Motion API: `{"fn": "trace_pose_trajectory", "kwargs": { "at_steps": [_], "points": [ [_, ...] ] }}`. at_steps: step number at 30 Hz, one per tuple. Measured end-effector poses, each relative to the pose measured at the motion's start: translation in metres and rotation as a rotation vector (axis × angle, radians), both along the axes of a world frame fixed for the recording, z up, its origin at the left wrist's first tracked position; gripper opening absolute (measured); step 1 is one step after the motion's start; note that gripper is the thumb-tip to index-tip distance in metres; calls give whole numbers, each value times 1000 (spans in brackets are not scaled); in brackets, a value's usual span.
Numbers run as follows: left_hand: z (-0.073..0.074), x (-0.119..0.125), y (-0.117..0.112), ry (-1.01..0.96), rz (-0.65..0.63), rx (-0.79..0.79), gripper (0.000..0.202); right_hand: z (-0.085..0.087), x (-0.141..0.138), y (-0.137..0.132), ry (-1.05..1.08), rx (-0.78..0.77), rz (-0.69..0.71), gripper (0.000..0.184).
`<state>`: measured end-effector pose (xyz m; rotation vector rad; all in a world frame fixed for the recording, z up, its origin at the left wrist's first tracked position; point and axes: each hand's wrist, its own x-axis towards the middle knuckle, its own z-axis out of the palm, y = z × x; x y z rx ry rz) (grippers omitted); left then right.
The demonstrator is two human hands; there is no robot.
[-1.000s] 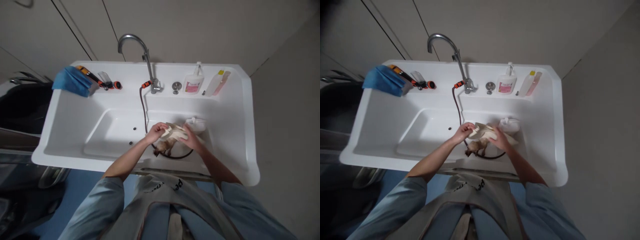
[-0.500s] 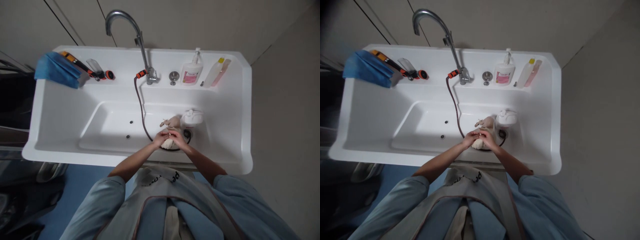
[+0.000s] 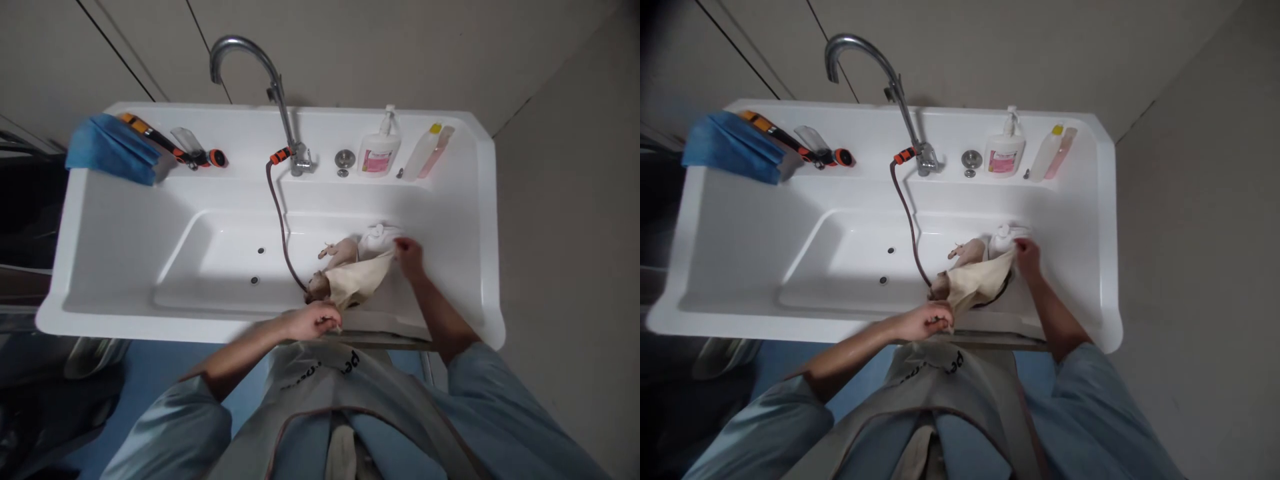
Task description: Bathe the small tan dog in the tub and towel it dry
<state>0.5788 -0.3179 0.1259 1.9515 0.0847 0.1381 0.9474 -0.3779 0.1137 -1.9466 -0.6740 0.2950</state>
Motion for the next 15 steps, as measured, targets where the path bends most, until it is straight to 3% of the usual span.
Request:
{"fn": "trace_pose_trajectory", "kwargs": {
  "at_steps": [2,5,8,10,11,13,15],
  "points": [
    [30,-9,-5,-68,-93,-2,40,36,47,8,-280,55,-113,18],
    [62,-7,1,-116,-75,-53,38,85,83,48,-560,121,-88,24],
    [63,-2,31,-47,135,-95,18,108,74,120,-656,259,102,38],
    [46,-2,60,61,336,-102,4,98,49,168,-579,350,256,41],
    [35,-3,75,136,457,-106,12,85,33,184,-510,369,333,40],
    [9,-2,100,320,718,-116,13,41,-9,196,-369,307,449,41],
    [-19,5,114,465,908,-118,25,-16,-58,178,-261,132,503,44]
  ]
}}
